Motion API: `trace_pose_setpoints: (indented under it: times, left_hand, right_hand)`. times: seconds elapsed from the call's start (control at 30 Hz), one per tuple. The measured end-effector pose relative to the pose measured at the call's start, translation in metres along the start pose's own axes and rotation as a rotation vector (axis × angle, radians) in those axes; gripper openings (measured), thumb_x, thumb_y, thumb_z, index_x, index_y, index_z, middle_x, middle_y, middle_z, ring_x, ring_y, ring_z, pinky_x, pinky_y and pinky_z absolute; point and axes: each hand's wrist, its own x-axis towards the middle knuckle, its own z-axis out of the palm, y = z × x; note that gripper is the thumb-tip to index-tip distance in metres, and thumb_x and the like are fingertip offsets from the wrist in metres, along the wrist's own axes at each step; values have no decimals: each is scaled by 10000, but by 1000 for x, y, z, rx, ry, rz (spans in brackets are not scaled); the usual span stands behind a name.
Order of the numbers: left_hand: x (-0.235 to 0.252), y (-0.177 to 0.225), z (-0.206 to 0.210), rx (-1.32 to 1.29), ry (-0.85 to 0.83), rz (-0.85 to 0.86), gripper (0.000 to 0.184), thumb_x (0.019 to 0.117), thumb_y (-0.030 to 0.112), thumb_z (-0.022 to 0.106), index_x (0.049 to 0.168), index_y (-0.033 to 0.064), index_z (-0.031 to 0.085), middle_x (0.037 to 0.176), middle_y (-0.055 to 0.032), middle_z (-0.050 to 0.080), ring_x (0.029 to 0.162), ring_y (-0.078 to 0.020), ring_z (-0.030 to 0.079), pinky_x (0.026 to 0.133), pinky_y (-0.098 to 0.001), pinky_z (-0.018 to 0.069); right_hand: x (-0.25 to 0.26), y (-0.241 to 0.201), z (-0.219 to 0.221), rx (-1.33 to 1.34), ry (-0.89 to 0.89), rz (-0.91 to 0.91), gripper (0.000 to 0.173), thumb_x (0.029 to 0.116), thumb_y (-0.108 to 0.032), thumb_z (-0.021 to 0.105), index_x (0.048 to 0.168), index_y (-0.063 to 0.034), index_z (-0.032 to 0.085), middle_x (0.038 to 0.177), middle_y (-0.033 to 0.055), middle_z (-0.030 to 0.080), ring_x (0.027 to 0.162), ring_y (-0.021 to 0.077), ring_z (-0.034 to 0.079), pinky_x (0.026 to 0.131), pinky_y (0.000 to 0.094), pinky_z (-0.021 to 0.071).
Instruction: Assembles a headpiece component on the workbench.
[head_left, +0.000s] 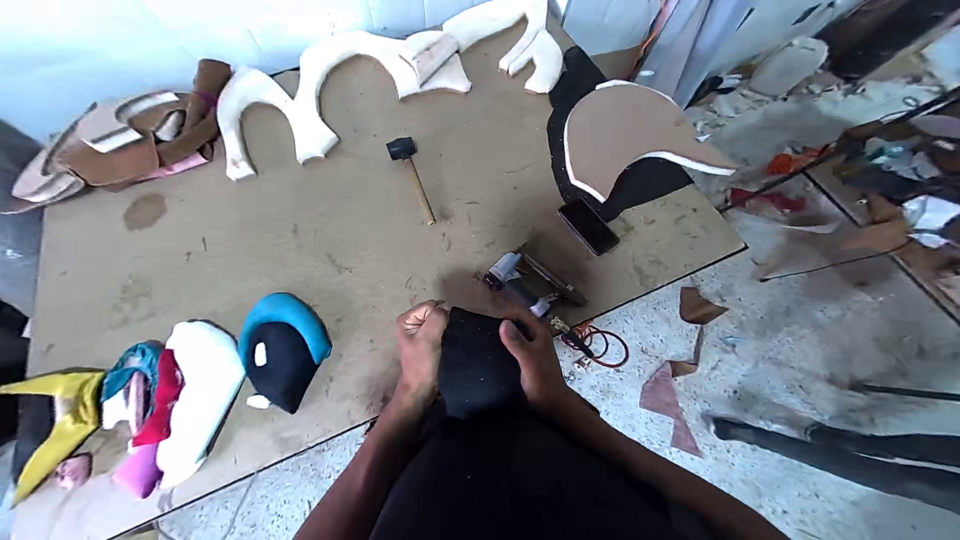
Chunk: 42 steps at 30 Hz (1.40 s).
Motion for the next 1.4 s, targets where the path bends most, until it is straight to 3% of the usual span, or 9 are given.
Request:
trace_pose_setpoints:
  times: [0.3,0.53,0.67,0.87,1.03,1.1,1.17,1.3,1.4]
  left_hand:
    - [0,-10,20,-141,13,-195,382,1093,366,451,832,188,665,704,58,628,634,-33,603,581,-233,535]
    - [63,-77,23,49,-46,30,506,1054,222,537,568,88,492,535,-37,508,467,-134,467,479,-315,434]
    - [81,-132,-6,301,-36,85,527,1058,269,556,564,99,489,529,-24,485,458,-141,447,457,-331,395]
    - [86,-187,-31,531,-134,240,467,1043,226,562,597,86,575,712,-44,673,794,-181,696,805,-424,596]
    - [86,-188,-23,744,-176,178,504,1027,316,558,556,141,524,621,8,606,643,-145,632,630,-426,553]
    - [85,-196,-18,885,-249,284,509,1025,312,552,555,122,510,618,-13,597,681,-169,646,698,-440,560]
    - [80,-206,-14,1007,-290,376,512,1031,308,536,558,115,500,619,-21,597,703,-183,653,752,-440,548]
    - [79,-207,-12,1059,-334,413,505,1037,305,519,569,117,504,629,-22,605,721,-184,659,791,-432,547]
    - [80,-207,-13,1073,-365,425,501,1041,303,512,575,122,491,624,-17,592,716,-185,646,783,-437,525]
  right_hand:
    - [37,8,18,-72,42,6,520,1049,-601,431,1048,-147,684,872,39,670,802,152,671,717,405,601]
    - [112,84,48,262,120,120,621,1090,-573,273,1088,-101,675,958,45,686,914,144,657,836,357,567]
    - [141,128,63,335,10,48,877,1070,-619,64,1266,-7,661,1225,135,699,1210,217,623,1084,385,485]
    - [142,163,59,483,-61,104,978,1007,-730,25,1422,-38,578,1374,163,652,1331,287,573,1128,475,462]
    - [133,133,27,306,-64,-4,974,1015,-690,-32,1479,-23,504,1450,161,599,1387,301,525,1162,505,428]
    - [136,107,-2,46,-50,-63,793,1089,-574,93,1451,-13,521,1448,130,605,1380,279,537,1147,529,456]
    - [138,91,-39,-351,117,-60,483,1091,-449,433,1339,-85,633,1323,58,670,1228,195,641,1007,452,578]
    - [143,104,-104,-1070,163,93,723,846,-635,731,1384,-166,611,1362,135,601,1252,314,588,1009,576,519]
    - [146,114,-110,-1219,61,80,811,765,-536,855,1438,-195,556,1428,155,518,1240,350,571,959,565,546]
